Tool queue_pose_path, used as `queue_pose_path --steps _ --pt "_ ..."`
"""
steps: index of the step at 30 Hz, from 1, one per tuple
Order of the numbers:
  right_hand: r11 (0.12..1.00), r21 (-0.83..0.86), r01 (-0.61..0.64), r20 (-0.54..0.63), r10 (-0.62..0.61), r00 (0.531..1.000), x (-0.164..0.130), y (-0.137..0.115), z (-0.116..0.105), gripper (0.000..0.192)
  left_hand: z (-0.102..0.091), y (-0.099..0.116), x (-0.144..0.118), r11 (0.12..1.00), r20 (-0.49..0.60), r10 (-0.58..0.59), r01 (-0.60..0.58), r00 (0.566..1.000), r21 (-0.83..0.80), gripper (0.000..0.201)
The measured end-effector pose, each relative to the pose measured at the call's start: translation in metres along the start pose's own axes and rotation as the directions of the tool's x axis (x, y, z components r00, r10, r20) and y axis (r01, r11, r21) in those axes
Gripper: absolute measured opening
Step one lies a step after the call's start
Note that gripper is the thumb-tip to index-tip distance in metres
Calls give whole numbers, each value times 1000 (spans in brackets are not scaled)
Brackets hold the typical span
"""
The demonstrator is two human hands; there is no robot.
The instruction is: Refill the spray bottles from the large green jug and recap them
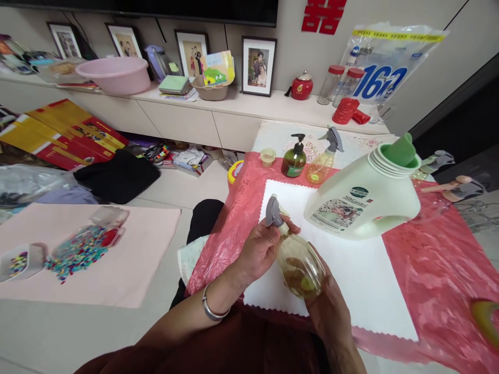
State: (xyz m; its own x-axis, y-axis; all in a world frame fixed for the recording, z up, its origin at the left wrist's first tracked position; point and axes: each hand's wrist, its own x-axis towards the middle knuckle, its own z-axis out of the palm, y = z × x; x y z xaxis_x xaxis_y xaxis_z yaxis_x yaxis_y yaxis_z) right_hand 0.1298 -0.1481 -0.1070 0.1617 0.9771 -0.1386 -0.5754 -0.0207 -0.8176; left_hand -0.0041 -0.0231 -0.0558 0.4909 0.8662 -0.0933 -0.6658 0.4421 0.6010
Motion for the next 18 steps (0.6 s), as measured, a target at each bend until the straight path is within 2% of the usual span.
queue_pose_path --steps 3,6,8,10,12,15,18 --pt "995 77 -65 -46 69 997 4 0 5 74 1 -2 -3 999 3 8 -8 1000 39 41" --pt "995 84 -56 -51 61 997 9 1 9 76 -1 -3 -4 994 35 -28 25 999 104 48" --pt "999 17 -33 -75 34 997 10 1 6 75 -4 1 -1 987 57 -22 13 998 160 52" --pt "995 -98 0 -126 -12 992 8 -1 -3 70 -8 8 7 968 59 33 -46 998 246 51" --pt "979 -203 31 -132 -59 990 4 -5 -15 64 -12 18 22 917 60 112 -126 992 378 47" --pt "963 -267 21 -130 -57 990 -6 -13 -25 57 -18 28 55 791 95 245 -255 965 557 36" --pt "962 -272 -9 -283 -71 956 -19 -17 -20 58 -24 26 95 681 94 374 -342 923 648 41"
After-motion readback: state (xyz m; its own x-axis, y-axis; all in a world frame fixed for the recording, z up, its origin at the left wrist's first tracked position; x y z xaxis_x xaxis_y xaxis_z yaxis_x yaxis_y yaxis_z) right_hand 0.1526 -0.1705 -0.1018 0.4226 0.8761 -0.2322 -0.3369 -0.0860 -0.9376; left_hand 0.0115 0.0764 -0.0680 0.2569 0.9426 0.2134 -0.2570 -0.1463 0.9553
